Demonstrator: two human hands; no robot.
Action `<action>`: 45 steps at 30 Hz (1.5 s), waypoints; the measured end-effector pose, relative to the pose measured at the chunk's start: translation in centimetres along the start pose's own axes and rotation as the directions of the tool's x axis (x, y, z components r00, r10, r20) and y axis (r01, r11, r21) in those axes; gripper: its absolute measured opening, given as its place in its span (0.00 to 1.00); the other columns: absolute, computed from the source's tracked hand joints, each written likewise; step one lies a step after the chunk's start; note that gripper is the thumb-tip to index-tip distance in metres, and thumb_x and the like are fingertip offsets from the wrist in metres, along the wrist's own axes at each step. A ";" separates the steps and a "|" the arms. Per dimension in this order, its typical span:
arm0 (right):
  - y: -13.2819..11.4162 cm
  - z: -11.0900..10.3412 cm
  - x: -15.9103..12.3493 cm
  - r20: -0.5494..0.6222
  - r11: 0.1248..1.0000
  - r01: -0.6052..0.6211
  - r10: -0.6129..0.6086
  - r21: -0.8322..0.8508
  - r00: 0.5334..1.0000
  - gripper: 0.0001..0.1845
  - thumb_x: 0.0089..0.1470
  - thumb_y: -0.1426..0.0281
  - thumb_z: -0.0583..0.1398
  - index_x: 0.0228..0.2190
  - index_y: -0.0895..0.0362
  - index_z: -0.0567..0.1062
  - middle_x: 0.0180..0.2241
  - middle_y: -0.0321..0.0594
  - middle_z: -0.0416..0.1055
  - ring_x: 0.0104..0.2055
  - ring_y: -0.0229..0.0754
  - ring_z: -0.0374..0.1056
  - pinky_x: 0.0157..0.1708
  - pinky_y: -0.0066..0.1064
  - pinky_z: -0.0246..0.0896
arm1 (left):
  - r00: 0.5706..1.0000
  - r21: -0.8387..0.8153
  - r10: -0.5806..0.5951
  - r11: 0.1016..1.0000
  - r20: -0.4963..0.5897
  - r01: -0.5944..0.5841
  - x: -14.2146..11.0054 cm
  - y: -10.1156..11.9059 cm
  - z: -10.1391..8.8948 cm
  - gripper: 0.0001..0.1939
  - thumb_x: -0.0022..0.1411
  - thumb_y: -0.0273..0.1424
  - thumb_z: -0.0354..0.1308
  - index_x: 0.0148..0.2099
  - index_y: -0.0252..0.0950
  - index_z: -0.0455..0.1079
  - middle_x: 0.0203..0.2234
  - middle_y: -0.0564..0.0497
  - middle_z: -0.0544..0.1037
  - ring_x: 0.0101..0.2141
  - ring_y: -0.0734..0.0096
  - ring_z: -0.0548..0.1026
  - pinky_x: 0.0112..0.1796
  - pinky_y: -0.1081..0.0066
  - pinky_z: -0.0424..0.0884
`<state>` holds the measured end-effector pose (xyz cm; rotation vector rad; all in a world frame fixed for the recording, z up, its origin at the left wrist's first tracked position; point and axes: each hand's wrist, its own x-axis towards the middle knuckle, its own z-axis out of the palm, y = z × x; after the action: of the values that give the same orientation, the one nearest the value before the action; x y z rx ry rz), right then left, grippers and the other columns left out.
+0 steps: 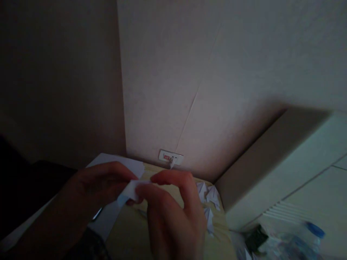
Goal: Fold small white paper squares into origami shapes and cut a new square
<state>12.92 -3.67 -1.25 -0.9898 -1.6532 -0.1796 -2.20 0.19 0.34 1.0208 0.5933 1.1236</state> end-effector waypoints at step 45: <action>-0.3 -0.2 0.5 0.145 0.968 -0.247 0.239 0.038 0.960 0.06 0.58 0.69 0.60 0.31 0.48 0.76 0.38 0.37 0.72 0.41 0.43 0.72 0.34 0.31 0.70 | 0.910 0.770 0.406 0.551 0.088 -0.321 -0.6 -0.1 -0.5 0.05 0.59 0.29 0.61 0.31 0.44 0.76 0.25 0.62 0.82 0.26 0.76 0.79 0.34 0.80 0.75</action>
<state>12.82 -3.74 -0.65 -1.1741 -1.6359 0.1023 -2.84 -0.20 -0.01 1.9264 1.0311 1.3132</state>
